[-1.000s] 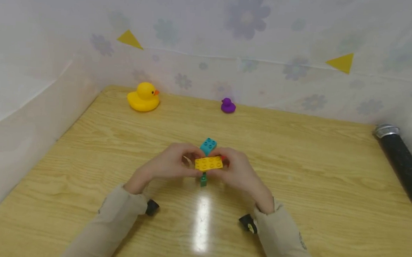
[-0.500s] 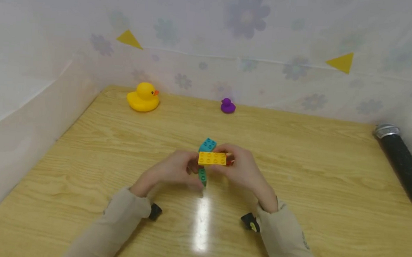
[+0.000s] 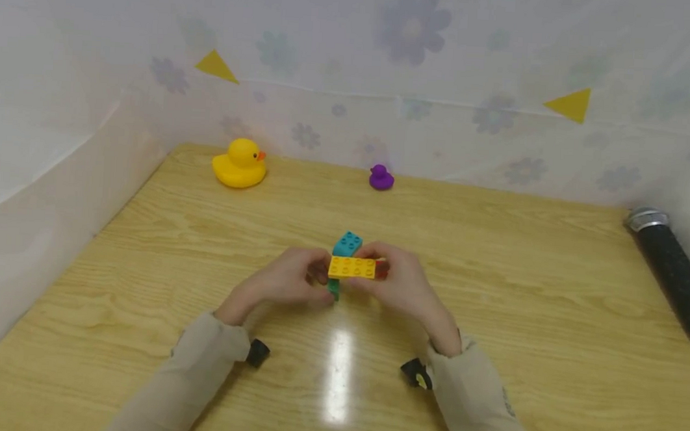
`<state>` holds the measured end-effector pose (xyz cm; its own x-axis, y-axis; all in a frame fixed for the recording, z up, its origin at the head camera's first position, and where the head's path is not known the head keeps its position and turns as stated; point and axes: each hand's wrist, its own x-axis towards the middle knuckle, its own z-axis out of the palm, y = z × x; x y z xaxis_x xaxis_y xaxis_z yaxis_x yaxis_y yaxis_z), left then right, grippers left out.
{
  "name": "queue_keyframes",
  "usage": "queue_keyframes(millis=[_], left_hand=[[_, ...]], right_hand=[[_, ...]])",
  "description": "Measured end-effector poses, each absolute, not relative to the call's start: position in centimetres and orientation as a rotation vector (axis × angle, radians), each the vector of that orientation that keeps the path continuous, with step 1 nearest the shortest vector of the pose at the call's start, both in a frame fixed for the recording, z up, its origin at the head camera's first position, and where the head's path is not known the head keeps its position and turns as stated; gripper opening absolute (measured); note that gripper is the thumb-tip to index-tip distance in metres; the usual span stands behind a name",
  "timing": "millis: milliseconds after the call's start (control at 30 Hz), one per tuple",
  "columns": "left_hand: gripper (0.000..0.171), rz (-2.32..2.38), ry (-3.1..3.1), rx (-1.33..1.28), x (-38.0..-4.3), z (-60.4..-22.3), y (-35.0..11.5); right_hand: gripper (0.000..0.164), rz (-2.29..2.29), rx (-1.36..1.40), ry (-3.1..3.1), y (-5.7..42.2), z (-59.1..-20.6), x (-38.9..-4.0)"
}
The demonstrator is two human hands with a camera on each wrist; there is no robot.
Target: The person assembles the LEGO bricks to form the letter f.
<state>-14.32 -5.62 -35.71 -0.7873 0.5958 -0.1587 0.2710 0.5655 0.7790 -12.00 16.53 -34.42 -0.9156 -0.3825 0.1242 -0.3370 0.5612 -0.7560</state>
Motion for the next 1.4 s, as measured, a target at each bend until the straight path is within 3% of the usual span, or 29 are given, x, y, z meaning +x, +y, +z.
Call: queue_keyframes(millis=[1400], left_hand=[[0.035,0.985,2.462,0.779,-14.3,-35.5,-5.8]], right_hand=[[0.032,-1.237,-0.731,2.755,14.8,-35.5,-11.4]])
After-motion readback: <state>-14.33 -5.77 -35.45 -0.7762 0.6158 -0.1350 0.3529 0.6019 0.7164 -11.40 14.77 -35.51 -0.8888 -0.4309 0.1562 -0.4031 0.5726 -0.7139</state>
